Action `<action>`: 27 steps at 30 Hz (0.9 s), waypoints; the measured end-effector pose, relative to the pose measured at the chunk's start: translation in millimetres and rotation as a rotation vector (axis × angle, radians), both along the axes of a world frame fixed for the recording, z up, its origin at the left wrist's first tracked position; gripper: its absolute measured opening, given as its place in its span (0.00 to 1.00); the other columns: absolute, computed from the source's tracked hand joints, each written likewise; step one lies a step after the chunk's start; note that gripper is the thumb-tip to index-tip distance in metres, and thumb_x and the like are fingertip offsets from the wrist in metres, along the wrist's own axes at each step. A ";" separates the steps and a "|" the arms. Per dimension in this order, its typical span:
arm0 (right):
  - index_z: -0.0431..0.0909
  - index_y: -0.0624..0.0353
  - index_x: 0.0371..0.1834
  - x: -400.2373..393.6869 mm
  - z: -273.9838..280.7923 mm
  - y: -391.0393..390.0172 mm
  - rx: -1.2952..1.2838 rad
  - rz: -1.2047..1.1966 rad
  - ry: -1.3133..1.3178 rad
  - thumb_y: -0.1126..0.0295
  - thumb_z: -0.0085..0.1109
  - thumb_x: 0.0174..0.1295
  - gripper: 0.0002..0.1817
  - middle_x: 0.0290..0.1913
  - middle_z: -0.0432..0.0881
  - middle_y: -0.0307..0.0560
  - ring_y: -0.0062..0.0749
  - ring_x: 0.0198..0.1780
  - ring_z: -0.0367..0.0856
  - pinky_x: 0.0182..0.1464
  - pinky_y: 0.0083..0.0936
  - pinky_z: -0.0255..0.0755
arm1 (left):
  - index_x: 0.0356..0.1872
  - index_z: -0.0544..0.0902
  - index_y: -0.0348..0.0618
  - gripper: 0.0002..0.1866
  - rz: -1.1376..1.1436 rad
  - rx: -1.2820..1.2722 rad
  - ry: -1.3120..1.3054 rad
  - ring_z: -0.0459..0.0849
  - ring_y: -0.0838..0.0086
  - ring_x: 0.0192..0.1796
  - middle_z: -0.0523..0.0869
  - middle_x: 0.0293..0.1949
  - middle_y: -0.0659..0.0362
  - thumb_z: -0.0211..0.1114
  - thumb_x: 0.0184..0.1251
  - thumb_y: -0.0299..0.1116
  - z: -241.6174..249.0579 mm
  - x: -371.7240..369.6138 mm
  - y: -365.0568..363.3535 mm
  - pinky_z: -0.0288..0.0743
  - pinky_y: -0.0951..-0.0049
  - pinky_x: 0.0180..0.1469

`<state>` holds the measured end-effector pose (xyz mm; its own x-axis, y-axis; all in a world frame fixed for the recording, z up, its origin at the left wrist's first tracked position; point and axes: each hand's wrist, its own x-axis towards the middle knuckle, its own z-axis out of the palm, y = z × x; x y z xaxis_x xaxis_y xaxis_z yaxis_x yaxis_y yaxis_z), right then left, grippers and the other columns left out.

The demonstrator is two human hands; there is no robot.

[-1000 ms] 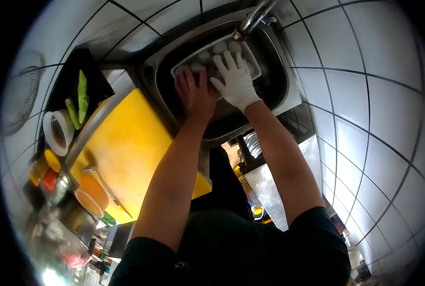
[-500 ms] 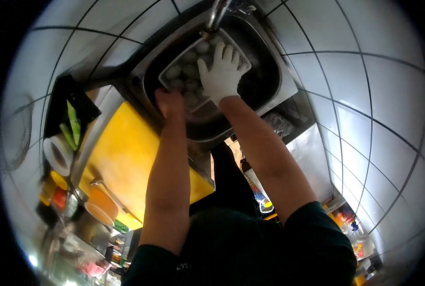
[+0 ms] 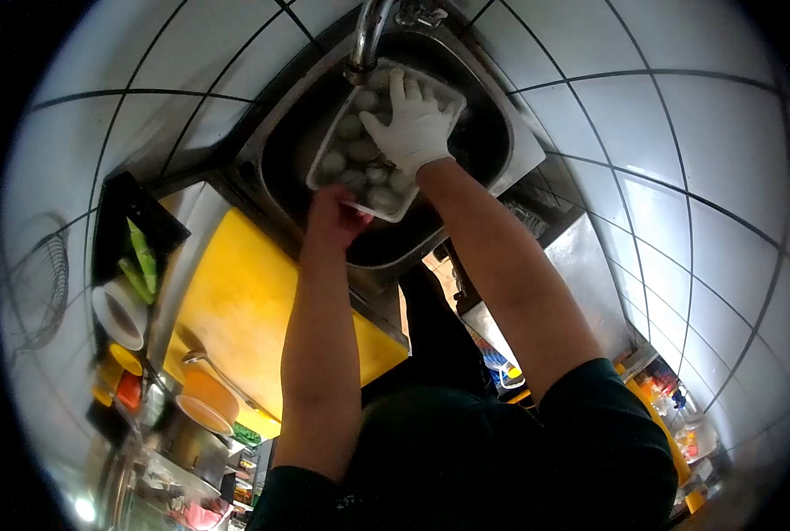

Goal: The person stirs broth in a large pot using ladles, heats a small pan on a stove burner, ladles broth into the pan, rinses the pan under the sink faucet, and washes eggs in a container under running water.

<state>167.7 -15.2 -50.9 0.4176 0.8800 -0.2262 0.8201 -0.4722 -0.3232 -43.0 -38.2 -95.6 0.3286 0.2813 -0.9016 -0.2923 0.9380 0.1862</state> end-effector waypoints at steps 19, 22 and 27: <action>0.52 0.56 0.83 -27.4 20.2 -1.3 0.179 -0.189 0.315 0.26 0.55 0.58 0.59 0.80 0.60 0.61 0.66 0.81 0.53 0.75 0.73 0.47 | 0.59 0.76 0.40 0.24 -0.015 0.231 0.334 0.83 0.59 0.47 0.80 0.44 0.52 0.65 0.59 0.26 80.1 4.3 -10.3 0.86 0.52 0.45; 0.51 0.58 0.83 -34.6 28.0 -0.8 0.210 -0.259 0.429 0.27 0.56 0.59 0.59 0.80 0.60 0.62 0.69 0.81 0.51 0.76 0.68 0.49 | 0.58 0.73 0.31 0.19 -0.121 0.322 0.364 0.82 0.53 0.57 0.78 0.50 0.46 0.61 0.70 0.30 88.9 -1.7 -3.9 0.87 0.44 0.50; 0.50 0.60 0.83 -43.8 25.5 -0.3 0.266 -0.335 0.485 0.28 0.56 0.60 0.59 0.78 0.63 0.65 0.72 0.81 0.48 0.78 0.58 0.52 | 0.64 0.69 0.39 0.24 -0.216 0.439 0.582 0.82 0.58 0.51 0.78 0.49 0.50 0.62 0.68 0.29 129.7 10.5 -1.0 0.88 0.49 0.46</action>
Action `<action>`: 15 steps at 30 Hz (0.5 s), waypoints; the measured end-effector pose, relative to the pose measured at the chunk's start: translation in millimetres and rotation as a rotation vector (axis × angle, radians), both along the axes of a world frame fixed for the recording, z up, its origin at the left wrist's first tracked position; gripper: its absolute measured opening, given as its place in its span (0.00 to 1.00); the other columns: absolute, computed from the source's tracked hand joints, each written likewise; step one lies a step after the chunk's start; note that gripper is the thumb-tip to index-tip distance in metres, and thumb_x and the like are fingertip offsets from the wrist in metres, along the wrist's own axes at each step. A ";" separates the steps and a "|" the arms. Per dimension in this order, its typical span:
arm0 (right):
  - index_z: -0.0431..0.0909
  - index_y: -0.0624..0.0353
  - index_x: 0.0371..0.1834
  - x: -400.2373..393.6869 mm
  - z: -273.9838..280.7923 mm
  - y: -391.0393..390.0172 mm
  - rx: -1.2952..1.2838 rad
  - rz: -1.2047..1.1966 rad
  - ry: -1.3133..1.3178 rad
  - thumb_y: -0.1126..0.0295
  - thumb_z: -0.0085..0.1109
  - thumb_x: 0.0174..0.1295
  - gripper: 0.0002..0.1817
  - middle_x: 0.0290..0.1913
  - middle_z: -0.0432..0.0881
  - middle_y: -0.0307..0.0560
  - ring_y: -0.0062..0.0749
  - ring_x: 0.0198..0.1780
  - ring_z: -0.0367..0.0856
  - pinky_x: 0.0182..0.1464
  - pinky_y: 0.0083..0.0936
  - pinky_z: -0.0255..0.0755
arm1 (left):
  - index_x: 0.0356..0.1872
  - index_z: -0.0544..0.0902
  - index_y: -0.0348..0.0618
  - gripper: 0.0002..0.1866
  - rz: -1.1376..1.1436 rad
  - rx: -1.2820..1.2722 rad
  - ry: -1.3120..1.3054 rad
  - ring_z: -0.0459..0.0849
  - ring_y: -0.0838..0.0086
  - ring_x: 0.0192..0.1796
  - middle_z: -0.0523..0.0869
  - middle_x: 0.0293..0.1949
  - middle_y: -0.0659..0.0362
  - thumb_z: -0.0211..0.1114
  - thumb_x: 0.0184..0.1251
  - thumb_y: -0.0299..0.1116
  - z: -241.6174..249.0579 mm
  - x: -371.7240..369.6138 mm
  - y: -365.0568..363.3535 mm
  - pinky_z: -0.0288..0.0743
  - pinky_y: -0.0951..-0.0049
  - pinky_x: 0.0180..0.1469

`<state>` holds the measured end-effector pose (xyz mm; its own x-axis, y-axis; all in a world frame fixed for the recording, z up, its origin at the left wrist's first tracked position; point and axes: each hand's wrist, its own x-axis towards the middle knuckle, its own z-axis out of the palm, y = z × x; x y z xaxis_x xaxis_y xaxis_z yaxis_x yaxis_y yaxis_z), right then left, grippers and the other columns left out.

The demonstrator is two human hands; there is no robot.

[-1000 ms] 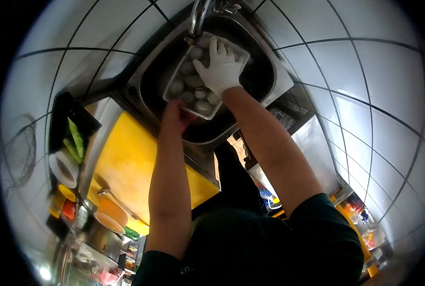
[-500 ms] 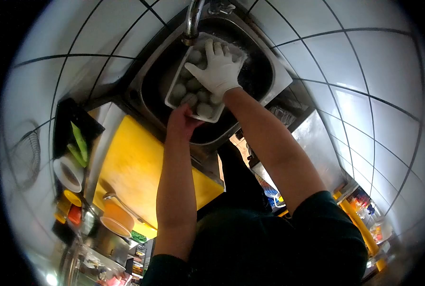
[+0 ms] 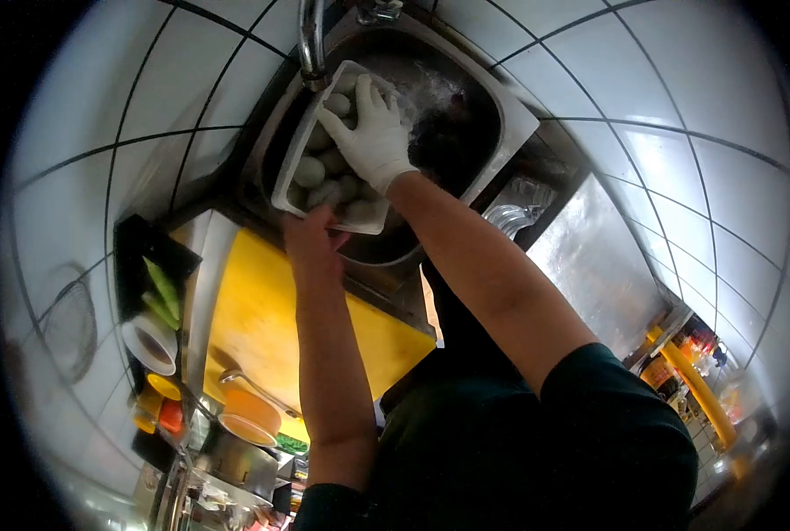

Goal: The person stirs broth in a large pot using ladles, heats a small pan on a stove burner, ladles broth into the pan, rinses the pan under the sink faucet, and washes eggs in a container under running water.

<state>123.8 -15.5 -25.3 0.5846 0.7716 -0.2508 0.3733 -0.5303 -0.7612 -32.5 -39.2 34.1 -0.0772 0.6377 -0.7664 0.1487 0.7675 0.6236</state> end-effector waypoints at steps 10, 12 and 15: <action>0.49 0.62 0.83 -5.0 -10.7 -6.9 0.014 -0.047 0.073 0.30 0.54 0.63 0.57 0.78 0.63 0.66 0.71 0.82 0.46 0.79 0.55 0.52 | 0.70 0.65 0.44 0.33 -0.059 -0.012 0.163 0.83 0.64 0.50 0.78 0.50 0.51 0.66 0.64 0.29 8.2 3.6 -1.2 0.89 0.59 0.41; 0.49 0.62 0.83 -5.6 -10.7 -8.8 0.007 -0.061 0.116 0.30 0.54 0.63 0.57 0.78 0.62 0.66 0.70 0.82 0.46 0.79 0.55 0.51 | 0.71 0.64 0.44 0.34 -0.099 -0.001 0.176 0.83 0.64 0.50 0.78 0.51 0.51 0.67 0.64 0.28 11.5 5.9 -2.0 0.88 0.58 0.41; 0.48 0.61 0.84 -4.6 -10.1 -9.5 0.007 -0.068 0.131 0.30 0.53 0.63 0.57 0.79 0.62 0.66 0.70 0.82 0.46 0.79 0.56 0.51 | 0.71 0.64 0.44 0.34 -0.123 0.031 0.194 0.83 0.64 0.50 0.79 0.51 0.51 0.67 0.64 0.28 22.1 10.8 -1.0 0.87 0.58 0.40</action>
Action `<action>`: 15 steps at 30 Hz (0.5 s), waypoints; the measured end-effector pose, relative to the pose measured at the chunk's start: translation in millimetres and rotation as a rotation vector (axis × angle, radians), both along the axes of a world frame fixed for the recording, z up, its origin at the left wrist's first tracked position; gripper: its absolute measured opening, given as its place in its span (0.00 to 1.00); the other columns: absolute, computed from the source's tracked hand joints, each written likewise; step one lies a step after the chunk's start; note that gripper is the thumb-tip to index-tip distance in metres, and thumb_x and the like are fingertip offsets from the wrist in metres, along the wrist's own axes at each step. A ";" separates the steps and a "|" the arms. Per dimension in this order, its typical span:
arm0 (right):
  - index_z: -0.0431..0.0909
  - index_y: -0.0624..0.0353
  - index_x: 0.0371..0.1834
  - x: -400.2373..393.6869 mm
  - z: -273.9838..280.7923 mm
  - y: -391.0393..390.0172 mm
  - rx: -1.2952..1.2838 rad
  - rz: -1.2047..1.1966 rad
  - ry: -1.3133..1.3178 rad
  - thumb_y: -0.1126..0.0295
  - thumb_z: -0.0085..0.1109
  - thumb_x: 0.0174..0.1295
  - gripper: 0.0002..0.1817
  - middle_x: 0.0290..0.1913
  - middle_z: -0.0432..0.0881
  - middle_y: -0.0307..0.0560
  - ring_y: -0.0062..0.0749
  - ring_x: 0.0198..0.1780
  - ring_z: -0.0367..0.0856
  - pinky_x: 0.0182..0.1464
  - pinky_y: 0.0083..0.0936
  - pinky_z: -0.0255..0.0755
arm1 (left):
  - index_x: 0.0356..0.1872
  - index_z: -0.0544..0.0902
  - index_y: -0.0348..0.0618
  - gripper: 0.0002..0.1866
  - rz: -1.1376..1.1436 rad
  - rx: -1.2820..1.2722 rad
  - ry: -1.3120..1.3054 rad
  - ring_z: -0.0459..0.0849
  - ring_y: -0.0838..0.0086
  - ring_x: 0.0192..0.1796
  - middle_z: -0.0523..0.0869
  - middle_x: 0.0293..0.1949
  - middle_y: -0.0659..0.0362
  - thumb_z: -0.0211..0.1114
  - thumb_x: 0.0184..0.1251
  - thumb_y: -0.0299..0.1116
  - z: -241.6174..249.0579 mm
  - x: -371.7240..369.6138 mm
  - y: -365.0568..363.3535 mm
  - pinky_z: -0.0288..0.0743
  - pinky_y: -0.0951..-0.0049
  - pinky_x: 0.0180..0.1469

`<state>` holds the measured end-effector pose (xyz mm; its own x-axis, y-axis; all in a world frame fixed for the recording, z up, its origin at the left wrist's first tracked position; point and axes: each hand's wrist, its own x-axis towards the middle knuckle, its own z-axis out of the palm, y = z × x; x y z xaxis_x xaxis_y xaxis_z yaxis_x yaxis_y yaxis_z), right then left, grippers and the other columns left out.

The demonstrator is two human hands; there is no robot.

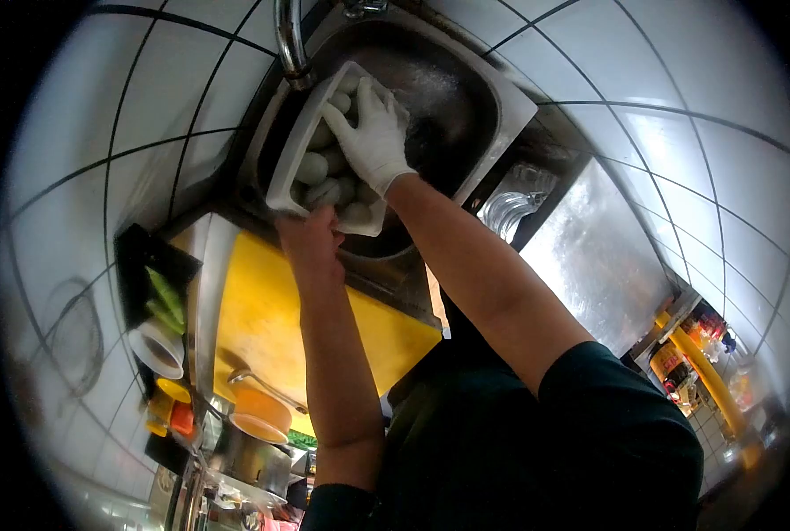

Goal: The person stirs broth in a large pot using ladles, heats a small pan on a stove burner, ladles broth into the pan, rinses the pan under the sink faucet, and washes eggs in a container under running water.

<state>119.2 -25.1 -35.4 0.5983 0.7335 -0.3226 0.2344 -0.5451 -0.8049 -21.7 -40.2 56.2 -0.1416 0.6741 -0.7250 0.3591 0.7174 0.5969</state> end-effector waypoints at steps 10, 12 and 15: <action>0.47 0.54 0.85 -4.4 -13.0 5.2 0.004 -0.102 0.064 0.31 0.50 0.66 0.53 0.80 0.62 0.56 0.68 0.82 0.47 0.81 0.58 0.43 | 0.71 0.63 0.37 0.40 -0.048 0.062 0.124 0.83 0.61 0.46 0.78 0.51 0.48 0.69 0.54 0.27 3.7 9.9 5.6 0.81 0.59 0.40; 0.47 0.54 0.85 -3.9 -16.5 5.2 0.002 -0.104 0.057 0.31 0.50 0.66 0.53 0.81 0.62 0.55 0.68 0.82 0.47 0.81 0.56 0.43 | 0.69 0.64 0.36 0.39 -0.062 0.107 0.125 0.83 0.61 0.46 0.78 0.51 0.47 0.69 0.52 0.26 -9.1 5.0 4.7 0.81 0.61 0.39; 0.49 0.54 0.85 -5.0 -15.9 1.9 0.016 -0.153 0.125 0.31 0.47 0.68 0.51 0.81 0.61 0.56 0.68 0.82 0.47 0.81 0.56 0.43 | 0.68 0.65 0.35 0.39 -0.093 0.161 0.132 0.83 0.61 0.46 0.79 0.51 0.47 0.69 0.51 0.26 -18.8 1.0 1.6 0.81 0.63 0.38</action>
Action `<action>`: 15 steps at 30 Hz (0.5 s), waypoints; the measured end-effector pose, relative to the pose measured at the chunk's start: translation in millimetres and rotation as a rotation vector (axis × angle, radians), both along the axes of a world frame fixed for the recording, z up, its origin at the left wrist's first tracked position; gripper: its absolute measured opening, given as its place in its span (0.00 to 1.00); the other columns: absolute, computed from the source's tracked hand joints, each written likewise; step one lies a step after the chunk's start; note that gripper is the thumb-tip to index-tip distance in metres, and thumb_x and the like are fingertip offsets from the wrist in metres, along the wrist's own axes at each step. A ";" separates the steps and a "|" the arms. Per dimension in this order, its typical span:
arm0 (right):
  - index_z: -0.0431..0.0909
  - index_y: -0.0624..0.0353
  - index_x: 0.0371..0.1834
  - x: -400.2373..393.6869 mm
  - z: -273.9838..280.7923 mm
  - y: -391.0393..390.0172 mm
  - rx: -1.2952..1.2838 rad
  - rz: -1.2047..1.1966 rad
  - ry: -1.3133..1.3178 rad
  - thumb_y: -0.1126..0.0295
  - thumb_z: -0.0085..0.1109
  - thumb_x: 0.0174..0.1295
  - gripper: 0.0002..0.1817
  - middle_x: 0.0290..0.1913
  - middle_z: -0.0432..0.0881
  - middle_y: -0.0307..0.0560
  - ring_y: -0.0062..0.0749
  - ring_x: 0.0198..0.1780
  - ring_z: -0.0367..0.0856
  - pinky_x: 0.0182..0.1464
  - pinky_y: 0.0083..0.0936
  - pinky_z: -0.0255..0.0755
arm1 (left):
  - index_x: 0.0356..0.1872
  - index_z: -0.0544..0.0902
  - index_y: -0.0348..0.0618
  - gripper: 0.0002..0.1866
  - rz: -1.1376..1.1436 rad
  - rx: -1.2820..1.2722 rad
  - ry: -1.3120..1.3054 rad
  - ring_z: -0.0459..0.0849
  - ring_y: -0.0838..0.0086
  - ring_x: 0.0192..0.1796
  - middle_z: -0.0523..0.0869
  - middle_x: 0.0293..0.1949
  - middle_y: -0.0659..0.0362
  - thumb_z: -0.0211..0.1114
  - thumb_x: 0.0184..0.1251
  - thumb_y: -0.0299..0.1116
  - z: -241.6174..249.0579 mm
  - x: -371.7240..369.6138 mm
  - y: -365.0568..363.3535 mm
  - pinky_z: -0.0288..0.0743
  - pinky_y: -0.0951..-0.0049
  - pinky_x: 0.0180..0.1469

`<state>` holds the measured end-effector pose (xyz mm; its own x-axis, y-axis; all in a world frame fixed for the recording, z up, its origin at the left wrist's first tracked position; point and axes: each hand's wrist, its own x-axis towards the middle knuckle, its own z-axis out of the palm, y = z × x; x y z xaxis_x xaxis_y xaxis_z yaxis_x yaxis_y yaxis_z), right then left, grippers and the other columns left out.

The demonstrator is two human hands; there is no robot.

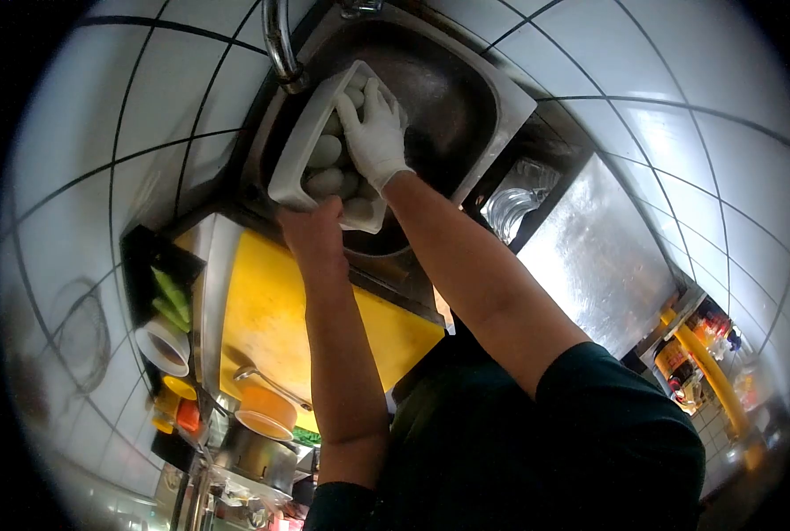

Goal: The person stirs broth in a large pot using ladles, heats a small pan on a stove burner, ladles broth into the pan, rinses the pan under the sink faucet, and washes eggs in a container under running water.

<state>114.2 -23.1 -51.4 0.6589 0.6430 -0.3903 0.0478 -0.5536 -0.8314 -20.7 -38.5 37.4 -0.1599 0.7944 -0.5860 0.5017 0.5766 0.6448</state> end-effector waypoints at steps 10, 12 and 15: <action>0.50 0.51 0.84 3.8 -2.5 -3.8 0.058 -0.068 0.069 0.32 0.42 0.71 0.47 0.80 0.63 0.57 0.73 0.81 0.47 0.80 0.55 0.44 | 0.68 0.66 0.28 0.43 -0.030 0.027 0.148 0.80 0.43 0.65 0.79 0.62 0.36 0.72 0.48 0.31 23.0 22.2 -8.0 0.73 0.53 0.70; 0.50 0.50 0.85 4.3 -0.9 -4.1 0.063 -0.060 0.055 0.32 0.42 0.70 0.47 0.80 0.63 0.57 0.73 0.81 0.46 0.80 0.55 0.43 | 0.68 0.66 0.28 0.43 -0.044 0.033 0.148 0.80 0.43 0.65 0.79 0.62 0.36 0.73 0.48 0.31 22.3 21.5 -8.6 0.73 0.54 0.70; 0.50 0.50 0.85 4.4 5.4 -5.0 0.053 -0.067 0.072 0.31 0.41 0.70 0.48 0.80 0.62 0.57 0.73 0.82 0.45 0.81 0.55 0.42 | 0.67 0.66 0.27 0.42 -0.051 0.013 0.151 0.80 0.44 0.65 0.79 0.62 0.36 0.73 0.48 0.31 24.7 22.6 -6.6 0.73 0.54 0.70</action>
<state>118.6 -28.1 -46.0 0.6726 0.6192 -0.4052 -0.0490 -0.5092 -0.8593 1.9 -45.1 62.2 -0.2049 0.8110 -0.5480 0.6221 0.5401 0.5668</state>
